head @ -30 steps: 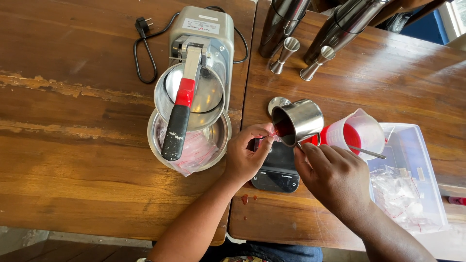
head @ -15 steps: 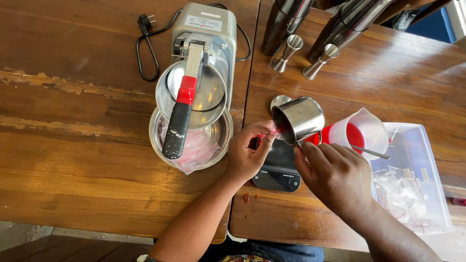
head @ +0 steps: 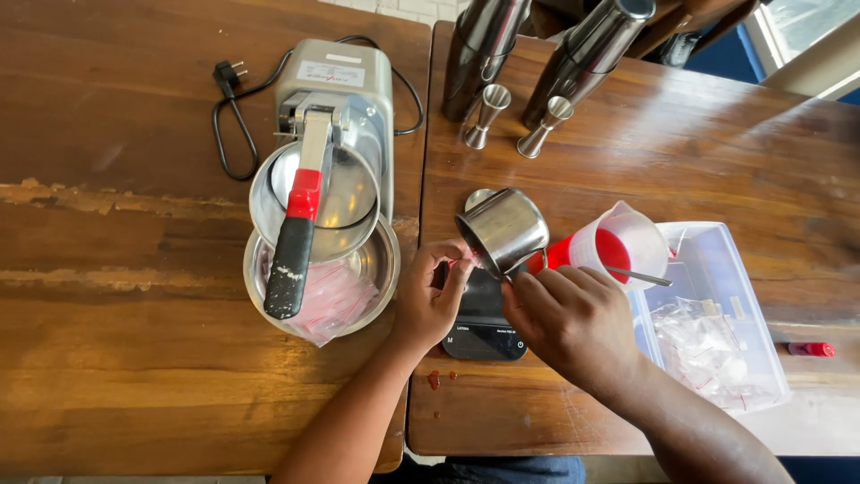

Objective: The person stirs a red liquid in a plastic cup using a metal spoon. They then pour the liquid into a small metal cup placed on a digital scale. Finally, they transfer the liquid from the metal cup into small plastic bags and seal them.

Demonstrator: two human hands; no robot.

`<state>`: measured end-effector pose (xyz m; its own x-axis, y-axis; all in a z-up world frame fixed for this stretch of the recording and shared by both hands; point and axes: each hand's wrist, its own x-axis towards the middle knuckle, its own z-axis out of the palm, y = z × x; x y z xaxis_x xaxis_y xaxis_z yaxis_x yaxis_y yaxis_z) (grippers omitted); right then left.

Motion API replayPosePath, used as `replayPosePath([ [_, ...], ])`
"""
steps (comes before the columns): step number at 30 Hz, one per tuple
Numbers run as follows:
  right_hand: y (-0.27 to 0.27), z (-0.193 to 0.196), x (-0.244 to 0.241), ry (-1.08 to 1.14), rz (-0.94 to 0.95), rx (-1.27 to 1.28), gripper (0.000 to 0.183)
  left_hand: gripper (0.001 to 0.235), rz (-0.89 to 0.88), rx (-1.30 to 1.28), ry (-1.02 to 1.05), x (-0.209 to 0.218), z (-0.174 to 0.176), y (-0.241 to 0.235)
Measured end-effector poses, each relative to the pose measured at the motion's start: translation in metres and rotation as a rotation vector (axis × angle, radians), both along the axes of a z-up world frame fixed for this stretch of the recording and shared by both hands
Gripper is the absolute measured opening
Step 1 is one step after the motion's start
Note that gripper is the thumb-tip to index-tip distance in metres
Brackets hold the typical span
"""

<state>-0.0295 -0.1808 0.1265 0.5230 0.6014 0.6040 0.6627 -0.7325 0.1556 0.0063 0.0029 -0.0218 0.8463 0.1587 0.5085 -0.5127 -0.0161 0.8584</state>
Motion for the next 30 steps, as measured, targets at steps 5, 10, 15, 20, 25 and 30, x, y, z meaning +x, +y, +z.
replayPosePath([
  [5, -0.001, -0.003, 0.003, 0.01, -0.003, 0.016, 0.021, 0.01, 0.012, -0.026, 0.019, -0.001, 0.0, -0.004],
  [10, 0.001, -0.001, 0.002, 0.072, -0.006, 0.051, 0.022, 0.009, 0.025, -0.009, 0.024, -0.001, 0.001, -0.002],
  [15, -0.001, -0.007, 0.001, 0.191, -0.067, 0.207, 0.012, 0.01, -0.011, -0.046, -0.016, 0.001, -0.005, -0.003],
  [20, -0.011, -0.033, -0.01, 0.266, -0.185, 0.419, 0.014, 0.011, -0.054, -0.166, 0.002, -0.002, -0.028, -0.011],
  [25, -0.013, -0.05, -0.035, 0.505, -0.34, 0.751, 0.014, 0.009, -0.146, -0.256, 0.035, -0.012, -0.011, -0.004],
  [30, -0.005, -0.057, -0.055, 0.76, -0.482, 1.182, 0.023, 0.023, -0.223, -0.318, -0.087, -0.019, 0.035, 0.007],
])
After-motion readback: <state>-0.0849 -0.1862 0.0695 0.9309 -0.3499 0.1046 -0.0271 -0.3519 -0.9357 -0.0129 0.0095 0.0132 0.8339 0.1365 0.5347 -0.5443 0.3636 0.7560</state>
